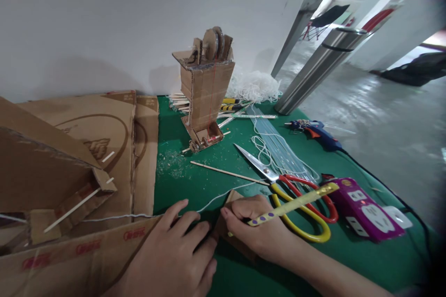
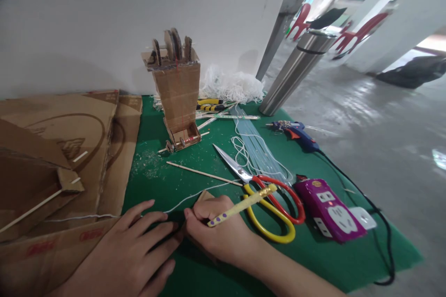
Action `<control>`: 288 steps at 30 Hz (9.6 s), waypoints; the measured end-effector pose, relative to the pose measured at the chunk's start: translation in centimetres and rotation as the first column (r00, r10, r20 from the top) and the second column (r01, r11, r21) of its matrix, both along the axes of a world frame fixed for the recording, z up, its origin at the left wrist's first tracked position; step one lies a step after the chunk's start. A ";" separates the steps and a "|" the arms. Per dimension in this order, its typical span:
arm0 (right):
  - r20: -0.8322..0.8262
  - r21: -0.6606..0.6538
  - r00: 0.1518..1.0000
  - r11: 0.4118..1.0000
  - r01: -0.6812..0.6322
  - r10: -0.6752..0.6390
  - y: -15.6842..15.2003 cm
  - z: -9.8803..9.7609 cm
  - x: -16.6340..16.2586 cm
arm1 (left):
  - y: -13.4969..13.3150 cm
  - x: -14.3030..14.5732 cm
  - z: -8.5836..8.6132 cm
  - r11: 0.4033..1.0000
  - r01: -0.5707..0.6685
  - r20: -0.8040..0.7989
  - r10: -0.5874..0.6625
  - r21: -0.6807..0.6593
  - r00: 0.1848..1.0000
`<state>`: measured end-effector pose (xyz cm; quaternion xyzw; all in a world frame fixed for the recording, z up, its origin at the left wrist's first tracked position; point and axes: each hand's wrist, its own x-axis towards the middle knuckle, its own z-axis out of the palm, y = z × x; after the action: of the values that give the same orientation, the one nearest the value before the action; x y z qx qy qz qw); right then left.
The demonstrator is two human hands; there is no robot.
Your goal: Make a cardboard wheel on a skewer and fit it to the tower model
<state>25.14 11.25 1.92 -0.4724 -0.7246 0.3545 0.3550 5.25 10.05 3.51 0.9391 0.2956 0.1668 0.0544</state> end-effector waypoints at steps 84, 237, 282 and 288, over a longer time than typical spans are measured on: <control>-0.129 0.001 0.989 0.998 0.070 -0.069 0.1 0.3 -0.2 | -0.7 0.4 -0.4 0.986 0.168 -0.284 -0.156 0.020 0.946; -0.042 0.104 0.978 0.972 0.209 -0.205 0.1 0.2 -0.1 | -0.9 0.4 -0.5 0.985 0.163 -0.257 -0.141 0.063 0.956; -0.219 -0.171 0.943 0.961 0.217 -0.252 -0.2 0.3 0.4 | -0.9 0.4 -0.1 0.987 0.157 -0.293 -0.156 -0.020 0.943; -0.322 -0.051 0.909 0.964 0.261 -0.263 0.4 1.6 1.7 | -1.1 0.4 0.1 0.990 0.135 -0.269 -0.139 -0.031 0.953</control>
<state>26.84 11.66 3.47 -0.5013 -0.5848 0.3795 0.5126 5.65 8.94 3.60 0.9709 0.2355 0.0309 0.0306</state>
